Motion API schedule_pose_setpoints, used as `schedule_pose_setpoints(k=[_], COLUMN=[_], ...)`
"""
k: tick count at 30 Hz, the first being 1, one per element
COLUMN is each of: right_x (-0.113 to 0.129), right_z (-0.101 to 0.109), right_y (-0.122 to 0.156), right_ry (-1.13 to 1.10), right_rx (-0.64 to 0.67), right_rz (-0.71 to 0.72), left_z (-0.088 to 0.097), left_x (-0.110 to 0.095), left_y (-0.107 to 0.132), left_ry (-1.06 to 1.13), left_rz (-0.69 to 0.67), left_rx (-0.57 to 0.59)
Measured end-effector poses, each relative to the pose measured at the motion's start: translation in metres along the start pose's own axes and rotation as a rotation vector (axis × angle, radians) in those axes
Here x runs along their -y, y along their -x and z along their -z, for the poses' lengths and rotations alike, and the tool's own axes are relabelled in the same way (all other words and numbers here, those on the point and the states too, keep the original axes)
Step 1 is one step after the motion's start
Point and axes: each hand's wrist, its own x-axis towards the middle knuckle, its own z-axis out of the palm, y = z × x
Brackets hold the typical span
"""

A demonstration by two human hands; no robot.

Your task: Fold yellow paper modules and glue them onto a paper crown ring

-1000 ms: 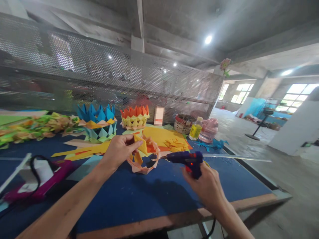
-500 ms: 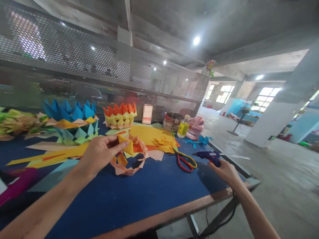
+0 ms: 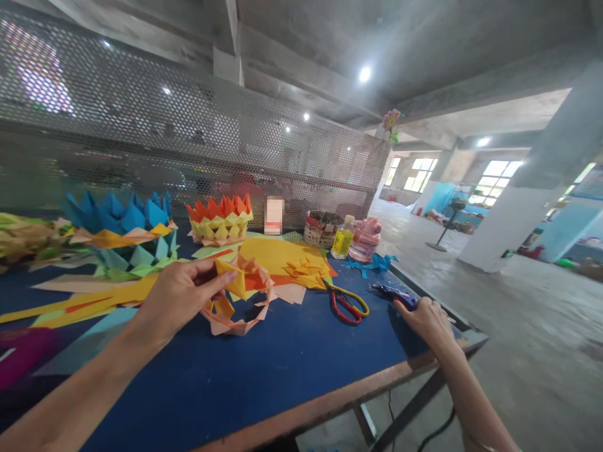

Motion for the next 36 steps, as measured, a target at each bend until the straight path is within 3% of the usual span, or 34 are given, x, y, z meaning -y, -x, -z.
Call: schedule_pose_setpoints(k=[3, 5, 7, 10, 14, 20, 24, 31, 33, 36], right_x=[0.008, 0.02, 0.039, 0.08, 0.141, 0.207, 0.216, 0.215, 0.215, 0.212], right_z=[0.009, 0.018, 0.028, 0.04, 0.05, 0.043, 0.027, 0.001, -0.002, -0.002], right_y=[0.012, 0.021, 0.029, 0.046, 0.067, 0.077, 0.08, 0.101, 0.106, 0.11], right_ry=[0.021, -0.08, -0.285, -0.559, -0.659, -0.644, -0.68, -0.872, -0.888, -0.802], right_rx=[-0.15, -0.253, -0.275, -0.166, 0.062, 0.181, 0.218, 0.101, 0.027, -0.223], right_rz=[0.02, 0.175, 0.41, 0.743, 1.049, 1.348, 1.433, 1.422, 1.411, 1.482], left_z=[0.0, 0.0, -0.001, -0.001, -0.001, 0.002, -0.001, -0.011, -0.013, -0.015], left_x=[-0.002, -0.004, -0.006, -0.007, -0.005, 0.0, -0.001, -0.005, -0.004, -0.002], left_y=[0.001, 0.001, 0.002, 0.002, 0.001, -0.001, 0.001, 0.012, 0.013, 0.014], left_ry=[-0.016, -0.007, -0.006, -0.018, -0.019, -0.003, -0.039, -0.276, -0.322, -0.396], left_rz=[0.076, 0.083, 0.079, 0.074, 0.058, -0.008, -0.067, -0.301, -0.369, -0.467], left_rx=[0.045, 0.024, -0.004, -0.004, -0.01, -0.005, 0.005, -0.025, -0.038, -0.048])
